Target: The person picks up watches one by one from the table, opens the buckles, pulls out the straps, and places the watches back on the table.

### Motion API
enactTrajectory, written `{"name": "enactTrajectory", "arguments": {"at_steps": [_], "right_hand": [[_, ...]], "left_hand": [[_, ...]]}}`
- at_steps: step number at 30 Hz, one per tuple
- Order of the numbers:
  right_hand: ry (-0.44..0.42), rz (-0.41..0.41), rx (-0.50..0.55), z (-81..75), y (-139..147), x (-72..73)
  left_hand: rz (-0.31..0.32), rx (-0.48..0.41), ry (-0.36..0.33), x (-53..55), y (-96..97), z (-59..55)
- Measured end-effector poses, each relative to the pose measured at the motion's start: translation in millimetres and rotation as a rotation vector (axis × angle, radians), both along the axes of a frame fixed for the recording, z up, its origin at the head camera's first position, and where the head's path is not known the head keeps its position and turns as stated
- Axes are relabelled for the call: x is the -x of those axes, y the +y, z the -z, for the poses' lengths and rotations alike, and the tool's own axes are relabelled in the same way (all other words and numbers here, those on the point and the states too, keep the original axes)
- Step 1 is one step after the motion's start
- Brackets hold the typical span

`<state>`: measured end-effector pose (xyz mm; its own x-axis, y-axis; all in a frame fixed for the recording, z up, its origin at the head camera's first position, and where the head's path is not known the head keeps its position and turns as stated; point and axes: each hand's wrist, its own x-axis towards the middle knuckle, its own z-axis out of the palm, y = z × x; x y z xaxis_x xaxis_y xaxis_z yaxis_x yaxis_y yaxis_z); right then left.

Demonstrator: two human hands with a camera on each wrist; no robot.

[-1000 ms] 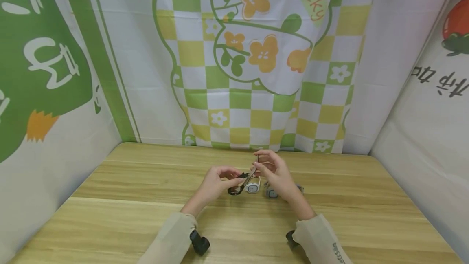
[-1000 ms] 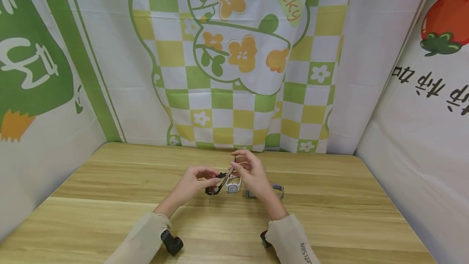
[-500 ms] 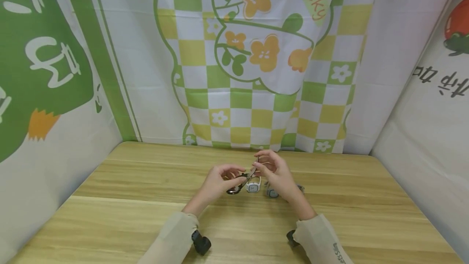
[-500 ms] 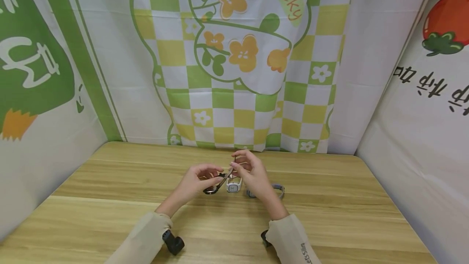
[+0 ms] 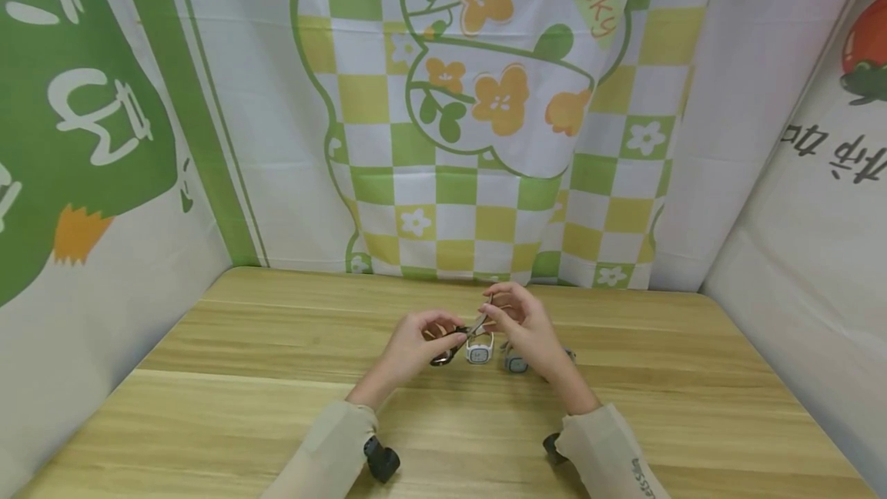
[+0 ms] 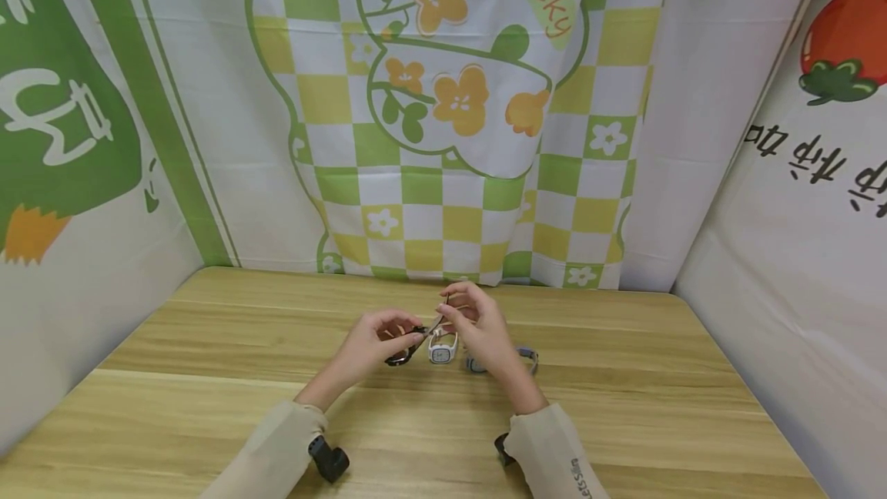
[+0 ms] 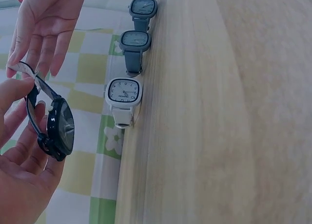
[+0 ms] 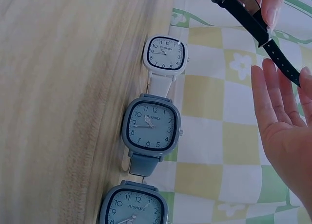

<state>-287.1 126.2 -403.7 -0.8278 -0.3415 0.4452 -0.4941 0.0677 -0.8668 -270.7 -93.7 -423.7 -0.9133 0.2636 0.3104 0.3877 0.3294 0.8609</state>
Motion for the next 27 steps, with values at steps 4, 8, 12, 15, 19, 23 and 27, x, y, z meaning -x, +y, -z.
{"name": "enactTrajectory", "arguments": {"at_steps": [4,8,12,15,19,23,27], "right_hand": [[0.001,0.005,0.004,0.2,0.3,0.6],[-0.005,0.003,0.016,0.4,0.4,1.1],[-0.009,-0.002,0.020,0.1,1.3,1.4],[-0.004,-0.007,0.012,0.3,2.3,1.5],[-0.002,-0.015,0.008,0.5,3.2,1.9],[-0.002,-0.024,0.014,1.1,3.5,2.4],[-0.007,-0.029,0.024,1.6,3.2,2.8]], "left_hand": [[0.008,0.021,0.030,0.1,0.8,0.7],[0.025,0.025,0.048,0.0,1.4,0.4],[0.044,0.020,0.039,-0.4,1.9,-0.4],[0.062,0.018,0.025,-0.6,2.1,-0.7],[0.101,0.010,0.020,0.2,1.1,0.4],[0.132,-0.005,0.010,1.7,1.2,1.7],[0.136,-0.008,0.003,1.4,1.9,1.2]]}}
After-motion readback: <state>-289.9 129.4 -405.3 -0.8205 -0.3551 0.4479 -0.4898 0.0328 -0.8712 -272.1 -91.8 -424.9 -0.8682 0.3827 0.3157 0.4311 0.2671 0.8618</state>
